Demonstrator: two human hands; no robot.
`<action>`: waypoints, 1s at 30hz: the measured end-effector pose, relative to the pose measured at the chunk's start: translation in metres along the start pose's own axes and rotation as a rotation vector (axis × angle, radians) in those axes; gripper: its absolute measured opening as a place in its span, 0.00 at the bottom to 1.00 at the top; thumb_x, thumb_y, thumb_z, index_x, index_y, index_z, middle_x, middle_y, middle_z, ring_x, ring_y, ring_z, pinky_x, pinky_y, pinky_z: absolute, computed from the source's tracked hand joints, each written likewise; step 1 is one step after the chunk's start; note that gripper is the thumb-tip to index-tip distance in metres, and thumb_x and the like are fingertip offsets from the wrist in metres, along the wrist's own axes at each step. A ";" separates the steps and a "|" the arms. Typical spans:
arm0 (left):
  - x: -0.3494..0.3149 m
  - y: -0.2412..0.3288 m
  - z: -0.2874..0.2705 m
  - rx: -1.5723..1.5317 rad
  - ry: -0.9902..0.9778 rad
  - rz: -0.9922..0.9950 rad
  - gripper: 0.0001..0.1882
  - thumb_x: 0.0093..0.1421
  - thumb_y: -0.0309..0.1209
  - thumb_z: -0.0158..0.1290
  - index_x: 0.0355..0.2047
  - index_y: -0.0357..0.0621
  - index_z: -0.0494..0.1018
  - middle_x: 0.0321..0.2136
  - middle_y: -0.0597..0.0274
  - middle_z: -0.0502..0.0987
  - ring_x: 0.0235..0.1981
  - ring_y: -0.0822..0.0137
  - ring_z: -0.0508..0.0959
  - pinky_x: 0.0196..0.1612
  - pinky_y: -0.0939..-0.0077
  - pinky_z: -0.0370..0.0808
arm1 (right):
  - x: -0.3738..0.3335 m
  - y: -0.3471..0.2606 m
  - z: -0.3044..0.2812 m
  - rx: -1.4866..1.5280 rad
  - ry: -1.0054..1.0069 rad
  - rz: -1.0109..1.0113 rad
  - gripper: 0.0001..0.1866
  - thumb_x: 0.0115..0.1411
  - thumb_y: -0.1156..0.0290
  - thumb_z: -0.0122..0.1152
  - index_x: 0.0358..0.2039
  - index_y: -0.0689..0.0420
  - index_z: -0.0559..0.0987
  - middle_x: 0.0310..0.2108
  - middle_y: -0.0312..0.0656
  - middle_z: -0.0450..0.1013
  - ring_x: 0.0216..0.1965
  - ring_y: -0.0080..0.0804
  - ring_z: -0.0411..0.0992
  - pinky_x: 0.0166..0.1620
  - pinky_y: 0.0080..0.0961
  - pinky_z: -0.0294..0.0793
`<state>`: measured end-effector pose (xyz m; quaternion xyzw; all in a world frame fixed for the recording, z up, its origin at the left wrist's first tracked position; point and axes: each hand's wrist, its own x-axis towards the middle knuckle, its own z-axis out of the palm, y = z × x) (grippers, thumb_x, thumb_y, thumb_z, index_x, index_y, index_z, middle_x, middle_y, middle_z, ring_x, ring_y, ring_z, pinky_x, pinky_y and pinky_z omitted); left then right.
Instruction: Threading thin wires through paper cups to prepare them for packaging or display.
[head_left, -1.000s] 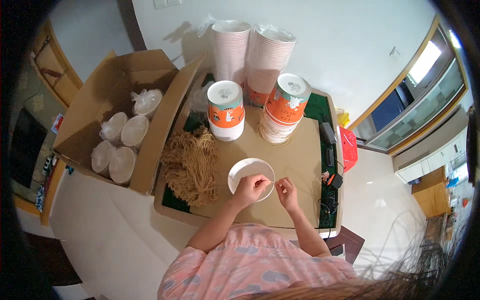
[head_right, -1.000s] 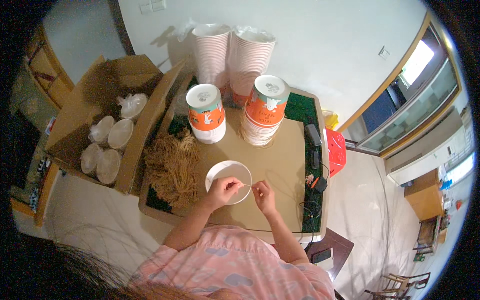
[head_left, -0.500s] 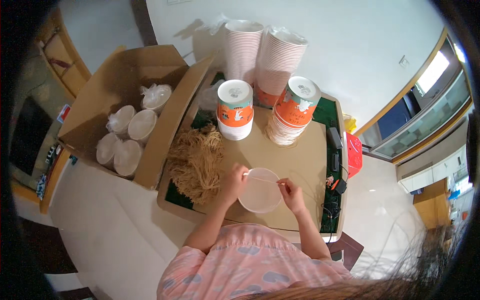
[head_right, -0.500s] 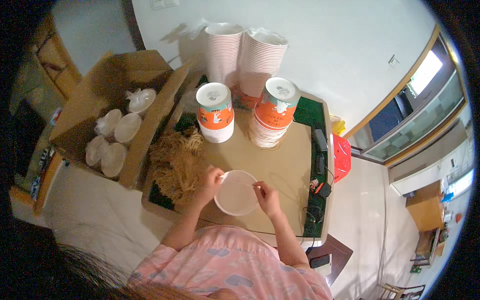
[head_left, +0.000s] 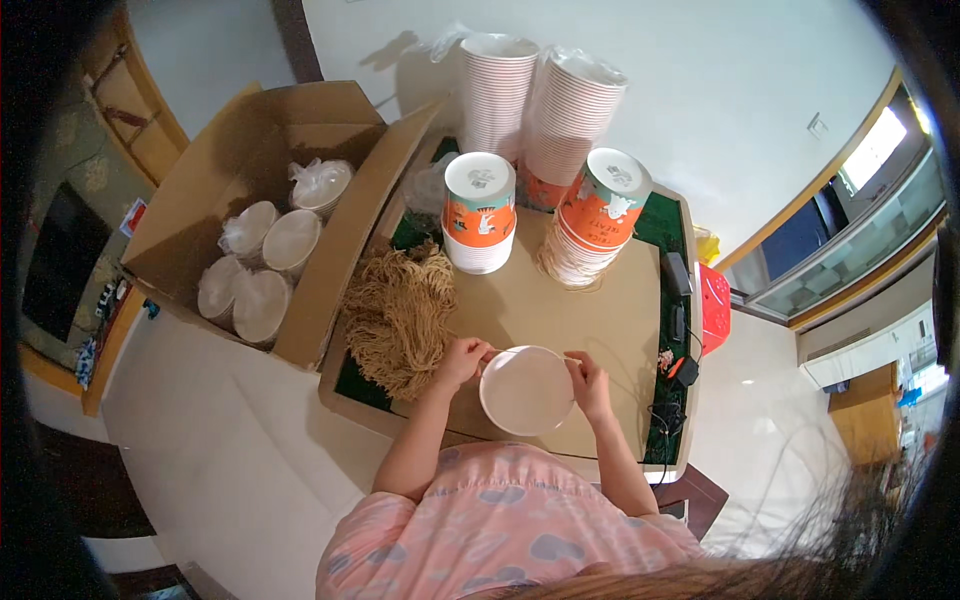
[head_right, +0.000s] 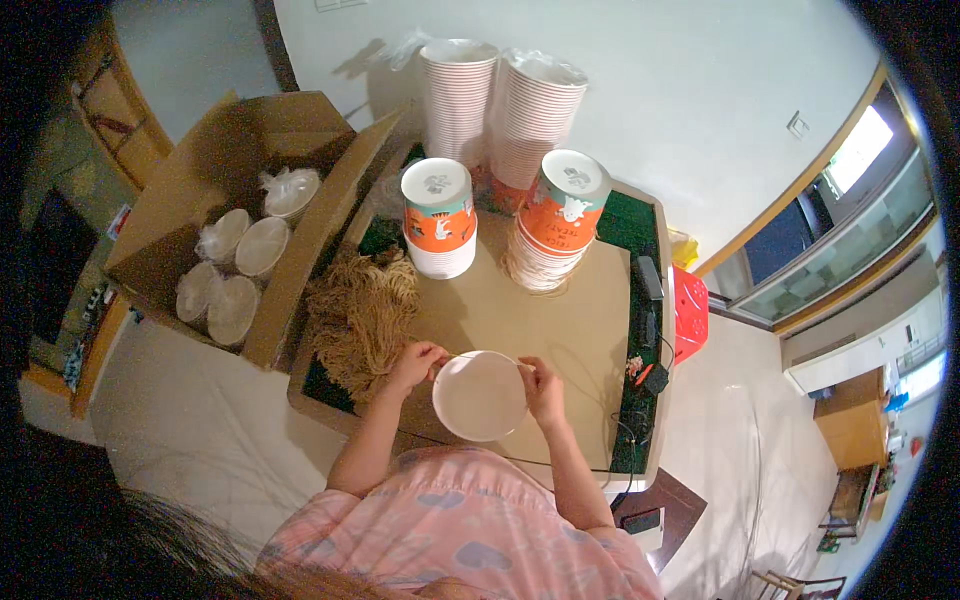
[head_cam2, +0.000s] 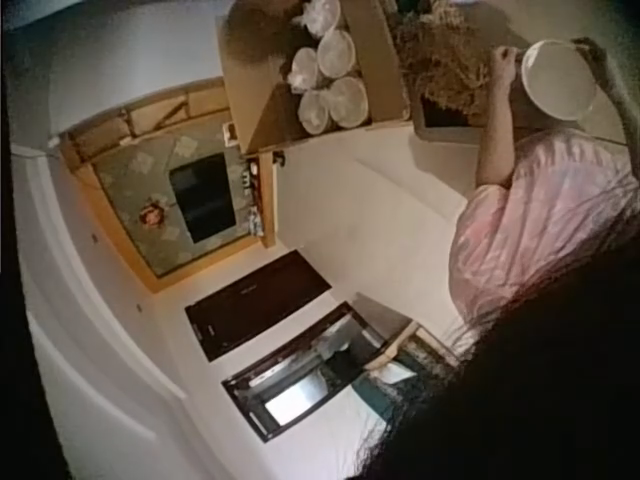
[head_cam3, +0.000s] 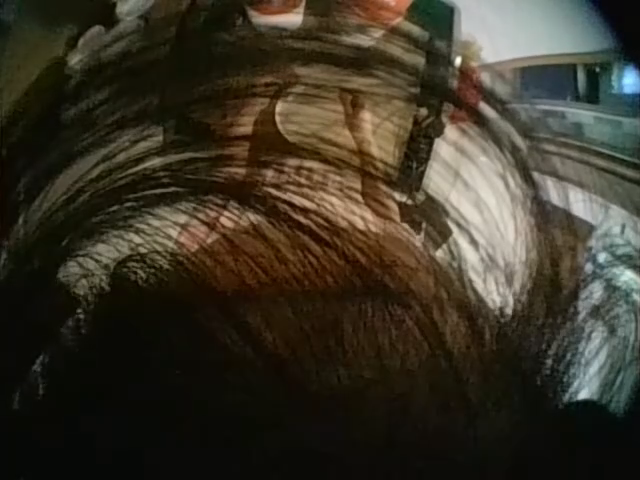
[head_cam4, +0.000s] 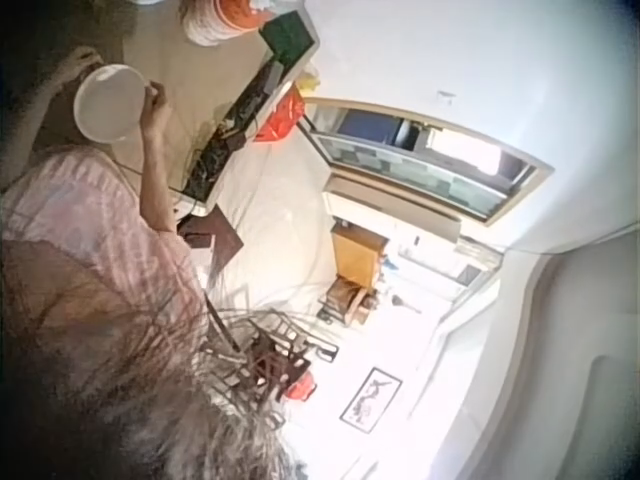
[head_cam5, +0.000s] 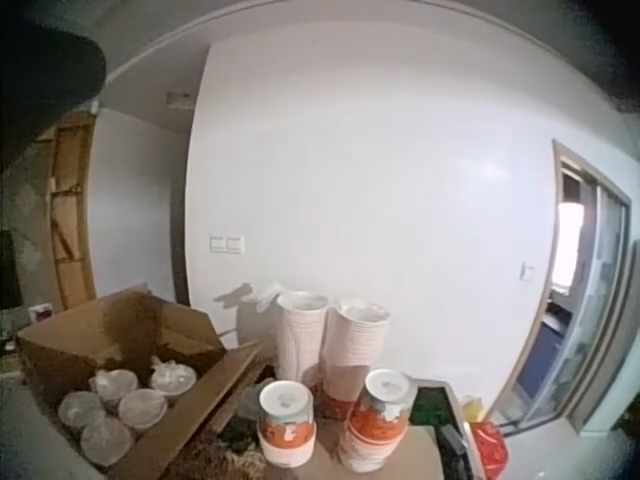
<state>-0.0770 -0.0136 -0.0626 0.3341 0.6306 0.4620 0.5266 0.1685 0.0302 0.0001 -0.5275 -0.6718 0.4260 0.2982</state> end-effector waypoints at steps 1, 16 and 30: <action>0.001 0.000 0.002 0.004 -0.007 0.001 0.09 0.56 0.30 0.49 0.27 0.38 0.75 0.19 0.65 0.74 0.13 0.77 0.68 0.16 0.82 0.65 | 0.001 0.008 -0.002 -0.041 0.007 -0.005 0.09 0.58 0.68 0.53 0.37 0.58 0.75 0.14 0.37 0.68 0.17 0.18 0.63 0.20 0.19 0.63; -0.020 0.006 -0.003 0.135 0.018 -0.032 0.11 0.55 0.33 0.52 0.23 0.37 0.74 0.15 0.68 0.71 0.13 0.77 0.67 0.15 0.80 0.62 | 0.017 0.151 0.008 -0.595 0.031 0.004 0.23 0.54 0.76 0.46 0.52 0.47 0.67 0.37 0.51 0.69 0.37 0.44 0.69 0.39 0.36 0.70; -0.026 -0.030 0.015 0.325 0.211 0.307 0.11 0.52 0.33 0.55 0.28 0.35 0.73 0.16 0.59 0.73 0.19 0.72 0.71 0.23 0.77 0.67 | 0.037 0.132 0.031 -0.941 -0.206 -0.011 0.36 0.51 0.66 0.49 0.60 0.33 0.50 0.30 0.47 0.74 0.26 0.44 0.74 0.28 0.42 0.71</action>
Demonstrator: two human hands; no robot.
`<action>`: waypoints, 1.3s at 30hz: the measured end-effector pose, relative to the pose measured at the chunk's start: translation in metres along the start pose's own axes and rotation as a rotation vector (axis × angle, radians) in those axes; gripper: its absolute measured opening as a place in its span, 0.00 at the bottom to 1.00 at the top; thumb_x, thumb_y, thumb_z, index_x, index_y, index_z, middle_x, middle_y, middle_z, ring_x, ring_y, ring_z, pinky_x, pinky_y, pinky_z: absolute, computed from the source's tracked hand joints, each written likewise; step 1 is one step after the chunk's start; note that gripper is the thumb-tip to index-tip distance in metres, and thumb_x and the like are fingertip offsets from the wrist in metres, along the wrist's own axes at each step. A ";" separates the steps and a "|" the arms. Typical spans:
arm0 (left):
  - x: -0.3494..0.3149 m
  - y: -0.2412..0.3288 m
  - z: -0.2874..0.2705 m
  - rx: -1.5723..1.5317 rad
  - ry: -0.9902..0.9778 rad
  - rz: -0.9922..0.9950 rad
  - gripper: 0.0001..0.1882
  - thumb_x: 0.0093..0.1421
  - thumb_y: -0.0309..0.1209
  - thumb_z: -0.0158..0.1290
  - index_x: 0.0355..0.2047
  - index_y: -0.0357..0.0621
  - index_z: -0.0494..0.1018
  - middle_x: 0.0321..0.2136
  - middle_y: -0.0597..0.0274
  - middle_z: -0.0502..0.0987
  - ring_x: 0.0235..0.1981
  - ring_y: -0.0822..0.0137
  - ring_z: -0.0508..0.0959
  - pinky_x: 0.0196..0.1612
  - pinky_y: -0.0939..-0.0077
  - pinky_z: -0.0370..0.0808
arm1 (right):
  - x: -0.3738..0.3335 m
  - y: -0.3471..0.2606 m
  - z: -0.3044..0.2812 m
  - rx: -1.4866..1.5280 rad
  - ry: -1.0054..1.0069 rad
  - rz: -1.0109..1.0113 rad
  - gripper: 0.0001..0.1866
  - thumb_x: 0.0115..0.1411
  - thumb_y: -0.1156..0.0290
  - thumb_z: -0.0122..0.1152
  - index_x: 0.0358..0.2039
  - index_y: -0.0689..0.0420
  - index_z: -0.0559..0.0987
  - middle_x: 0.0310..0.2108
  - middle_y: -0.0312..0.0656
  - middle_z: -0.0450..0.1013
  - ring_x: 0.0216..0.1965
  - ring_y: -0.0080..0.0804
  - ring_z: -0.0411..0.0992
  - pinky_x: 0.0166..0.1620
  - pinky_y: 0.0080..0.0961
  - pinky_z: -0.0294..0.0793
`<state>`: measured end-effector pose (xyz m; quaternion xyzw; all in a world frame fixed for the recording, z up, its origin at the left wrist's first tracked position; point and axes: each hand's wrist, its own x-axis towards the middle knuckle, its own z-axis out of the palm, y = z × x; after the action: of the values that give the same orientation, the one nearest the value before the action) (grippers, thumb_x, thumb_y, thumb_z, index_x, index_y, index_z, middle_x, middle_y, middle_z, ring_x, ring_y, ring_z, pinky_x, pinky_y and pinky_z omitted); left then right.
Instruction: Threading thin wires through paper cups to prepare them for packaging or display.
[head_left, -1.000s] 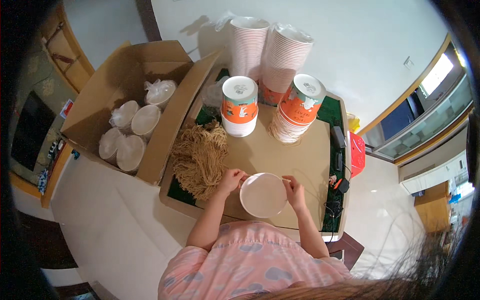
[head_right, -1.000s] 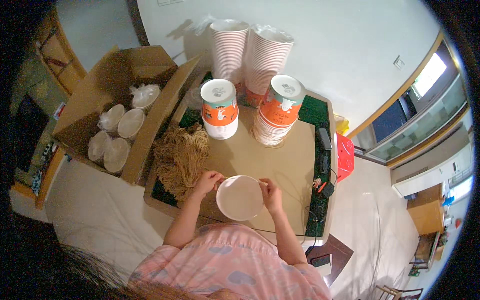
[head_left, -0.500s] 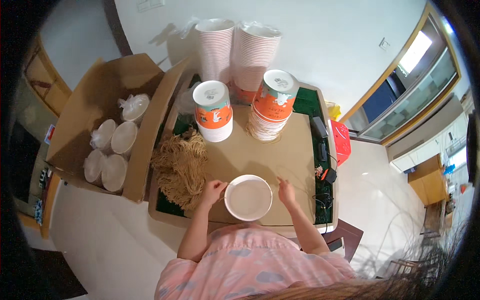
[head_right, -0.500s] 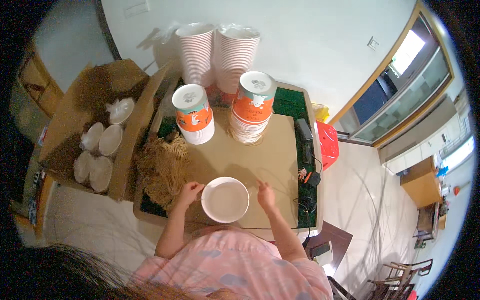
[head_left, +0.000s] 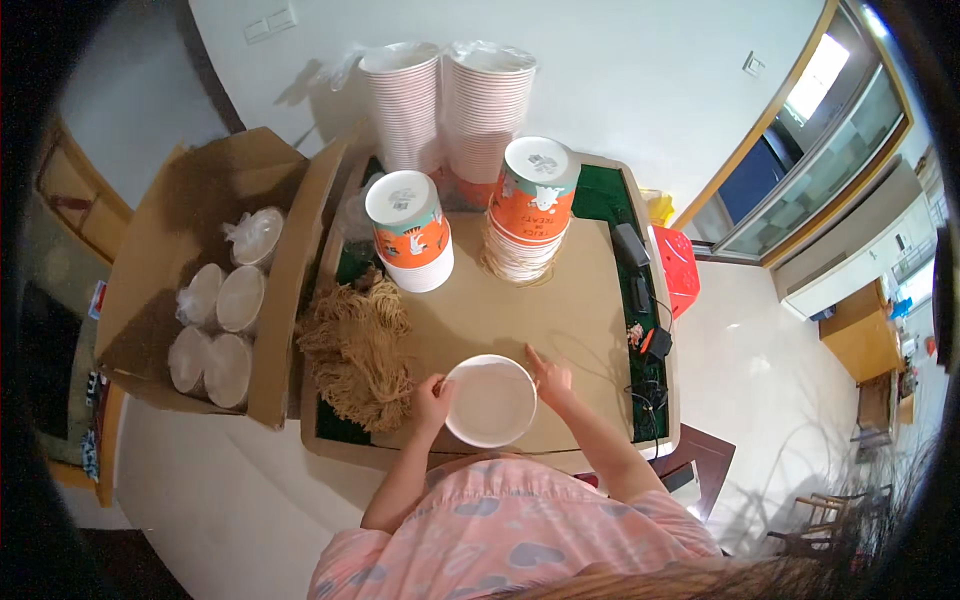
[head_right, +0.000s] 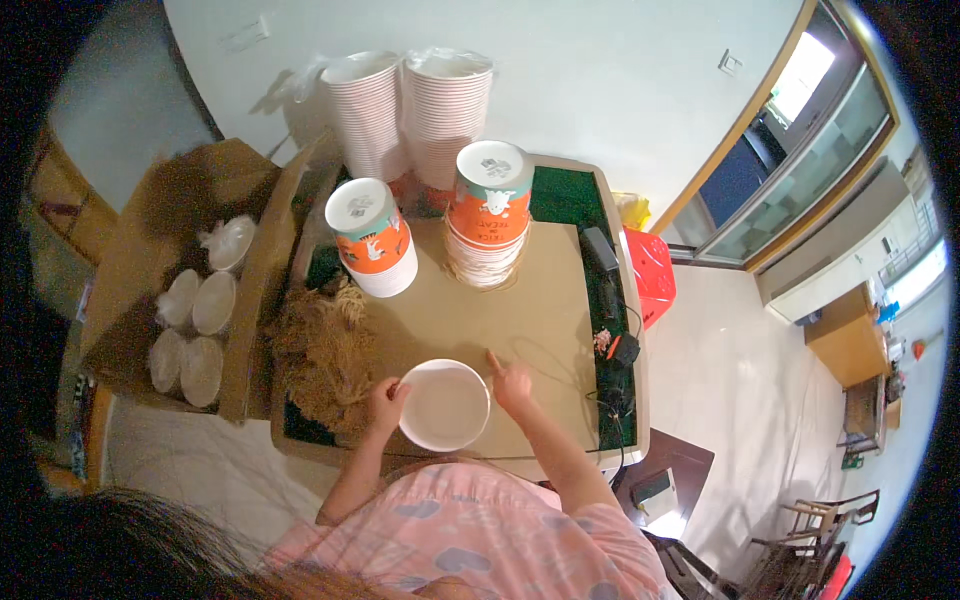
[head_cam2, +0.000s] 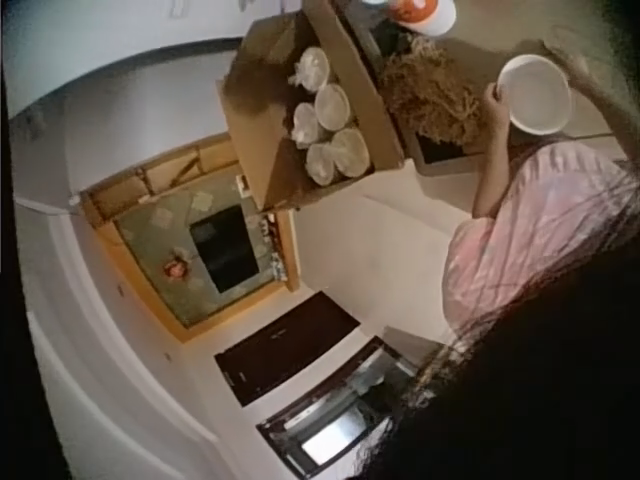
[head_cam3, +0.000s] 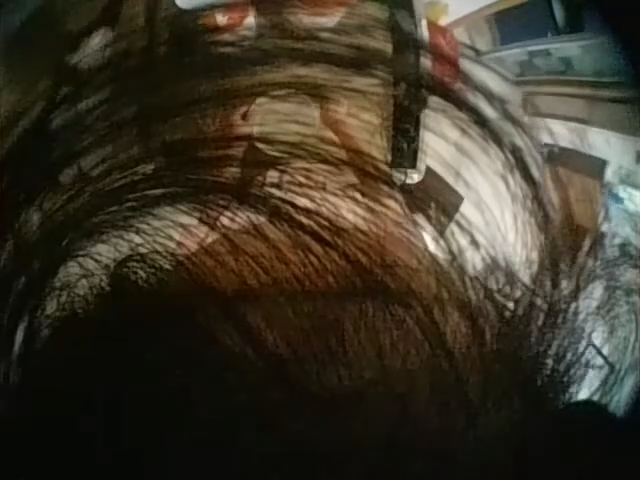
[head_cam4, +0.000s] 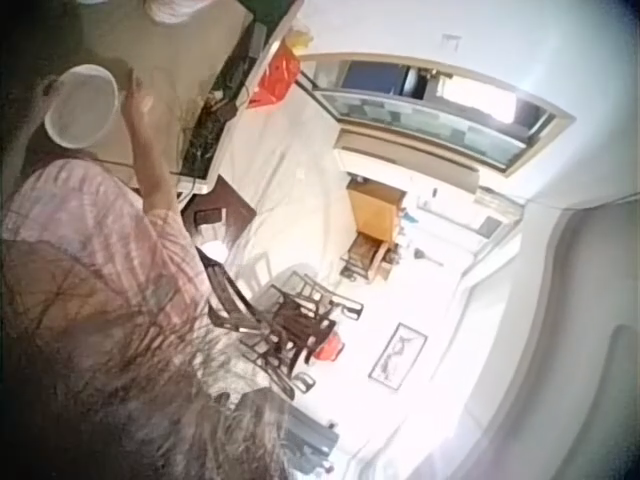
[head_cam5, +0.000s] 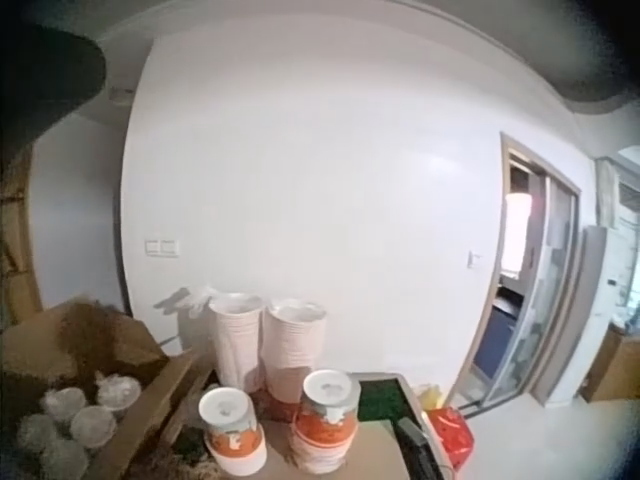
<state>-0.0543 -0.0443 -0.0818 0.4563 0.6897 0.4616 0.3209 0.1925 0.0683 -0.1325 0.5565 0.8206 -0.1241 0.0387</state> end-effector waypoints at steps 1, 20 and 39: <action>0.001 -0.002 0.001 -0.129 0.087 0.001 0.10 0.53 0.32 0.54 0.28 0.35 0.72 0.17 0.59 0.73 0.19 0.73 0.71 0.23 0.77 0.67 | -0.008 -0.004 0.000 0.022 -0.022 0.027 0.35 0.51 0.68 0.47 0.60 0.32 0.51 0.29 0.46 0.75 0.26 0.45 0.74 0.28 0.43 0.71; 0.013 0.021 0.005 0.061 0.101 -0.073 0.07 0.53 0.28 0.52 0.23 0.37 0.69 0.15 0.68 0.67 0.18 0.77 0.64 0.21 0.79 0.62 | -0.080 0.021 -0.034 0.013 -0.242 0.031 0.38 0.53 0.75 0.44 0.61 0.32 0.46 0.30 0.46 0.72 0.30 0.44 0.73 0.35 0.40 0.69; 0.001 0.009 0.061 -0.013 0.364 -0.061 0.25 0.62 0.42 0.41 0.54 0.38 0.56 0.51 0.50 0.60 0.52 0.58 0.62 0.53 0.67 0.60 | -0.084 0.084 -0.041 0.457 0.095 0.196 0.35 0.49 0.77 0.47 0.60 0.52 0.52 0.41 0.56 0.68 0.39 0.48 0.69 0.37 0.44 0.69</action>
<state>0.0006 -0.0207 -0.0956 0.3420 0.7470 0.5309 0.2078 0.3053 0.0316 -0.0891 0.6329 0.7143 -0.2759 -0.1147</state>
